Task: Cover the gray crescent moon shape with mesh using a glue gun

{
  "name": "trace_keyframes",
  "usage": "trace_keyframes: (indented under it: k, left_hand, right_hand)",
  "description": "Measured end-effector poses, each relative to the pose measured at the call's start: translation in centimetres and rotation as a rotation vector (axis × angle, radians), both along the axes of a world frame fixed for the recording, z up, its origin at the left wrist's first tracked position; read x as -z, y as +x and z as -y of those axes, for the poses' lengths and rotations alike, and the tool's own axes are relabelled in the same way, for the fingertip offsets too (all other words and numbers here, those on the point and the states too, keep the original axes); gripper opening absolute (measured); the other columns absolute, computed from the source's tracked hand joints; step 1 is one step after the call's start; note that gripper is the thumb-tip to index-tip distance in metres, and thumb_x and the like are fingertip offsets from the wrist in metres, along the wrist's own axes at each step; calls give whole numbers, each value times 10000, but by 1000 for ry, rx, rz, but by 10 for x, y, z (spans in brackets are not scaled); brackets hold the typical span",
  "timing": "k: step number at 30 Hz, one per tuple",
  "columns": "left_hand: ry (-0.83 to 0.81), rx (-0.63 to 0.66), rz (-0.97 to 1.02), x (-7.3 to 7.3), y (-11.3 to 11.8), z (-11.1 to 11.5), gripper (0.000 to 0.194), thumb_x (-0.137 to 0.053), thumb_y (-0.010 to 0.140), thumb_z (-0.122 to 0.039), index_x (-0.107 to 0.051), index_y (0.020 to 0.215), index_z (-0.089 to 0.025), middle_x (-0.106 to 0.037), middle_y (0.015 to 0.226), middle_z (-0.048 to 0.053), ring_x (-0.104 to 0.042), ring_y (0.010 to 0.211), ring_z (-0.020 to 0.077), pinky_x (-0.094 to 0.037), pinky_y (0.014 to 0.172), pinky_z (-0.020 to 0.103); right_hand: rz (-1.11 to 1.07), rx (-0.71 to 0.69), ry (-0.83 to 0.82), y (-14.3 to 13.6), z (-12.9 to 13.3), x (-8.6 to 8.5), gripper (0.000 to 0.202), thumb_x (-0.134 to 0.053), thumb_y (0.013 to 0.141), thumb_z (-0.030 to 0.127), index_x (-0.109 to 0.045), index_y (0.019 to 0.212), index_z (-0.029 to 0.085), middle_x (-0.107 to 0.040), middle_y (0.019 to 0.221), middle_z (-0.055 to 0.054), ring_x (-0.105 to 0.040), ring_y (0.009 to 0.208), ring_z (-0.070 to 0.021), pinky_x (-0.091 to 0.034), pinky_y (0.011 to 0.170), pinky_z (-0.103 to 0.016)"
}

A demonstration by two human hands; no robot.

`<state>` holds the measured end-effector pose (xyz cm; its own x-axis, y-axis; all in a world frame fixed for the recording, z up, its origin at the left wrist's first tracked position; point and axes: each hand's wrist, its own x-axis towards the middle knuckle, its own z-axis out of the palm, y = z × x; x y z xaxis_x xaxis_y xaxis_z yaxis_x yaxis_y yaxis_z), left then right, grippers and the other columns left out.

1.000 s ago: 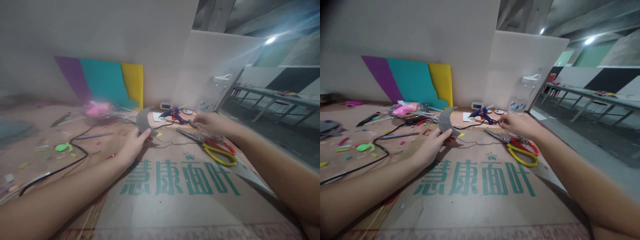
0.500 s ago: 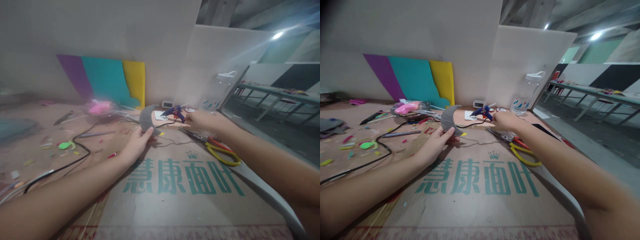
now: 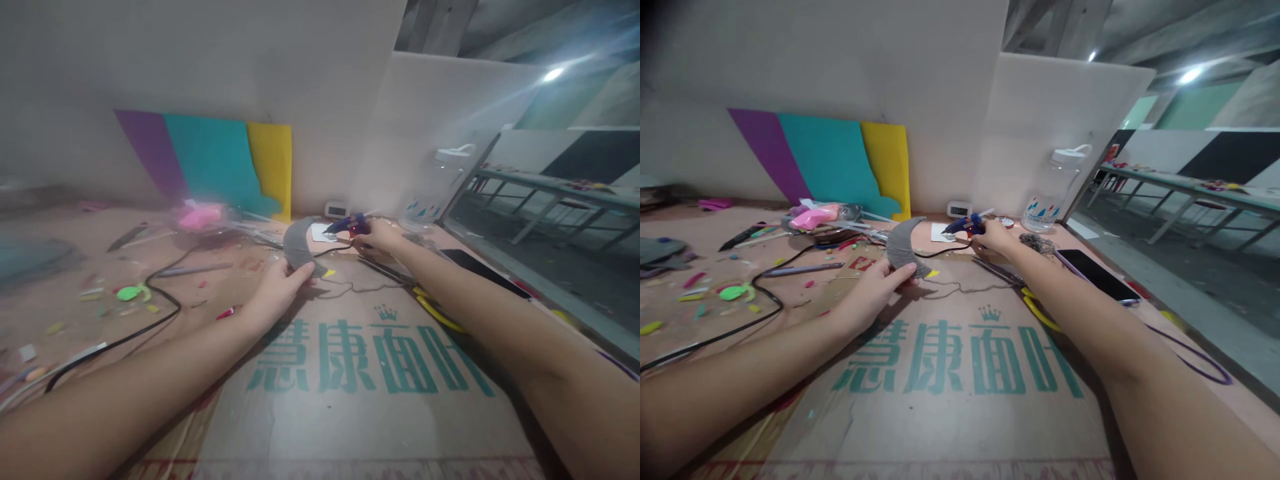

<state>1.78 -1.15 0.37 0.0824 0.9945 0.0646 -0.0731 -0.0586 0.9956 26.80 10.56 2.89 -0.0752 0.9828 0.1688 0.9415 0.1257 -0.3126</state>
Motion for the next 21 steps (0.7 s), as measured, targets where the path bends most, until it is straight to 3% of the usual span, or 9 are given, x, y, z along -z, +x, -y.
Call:
trace_keyframes:
  k: [4, 10, 15, 21]
  left_hand:
    - [21, -11, -58, -1, 0, 0, 224, -708, 714, -356, -588, 681, -170, -626, 610, 11, -561, 578, 150, -438, 562, 266]
    - [106, -51, -98, 2, -2, -2, 203, -685, 701, -322, -552, 607, -202, -507, 503, -30, -516, 570, 157, -405, 567, 269]
    - [122, -25, -115, 4, -3, -3, 215, -687, 681, -372, -569, 635, -198, -522, 530, -27, -509, 579, 157, -385, 562, 264]
    - [64, -49, -207, 3, -3, -3, 254, -677, 681, -395, -538, 611, -193, -518, 530, -28, -456, 518, 135, -316, 508, 256]
  right_hand:
    - [-86, 25, 12, 0, -2, 4, 334, -619, 818, 289, -659, 1108, 129, -753, 905, -107, -666, 683, -189, -471, 578, -249]
    - [-205, 46, 86, -5, 5, -2, 404, -632, 810, 257, -612, 1192, 128, -741, 1054, -124, -688, 872, -209, -504, 713, -256]
    - [-293, 67, 31, -13, 17, -16, 211, -593, 819, 209, -674, 989, 112, -759, 884, -134, -709, 772, -215, -522, 665, -270]
    - [-384, -35, -32, -15, 50, -21, 136, -542, 864, 219, -659, 853, 151, -755, 939, -111, -727, 804, -190, -547, 735, -265]
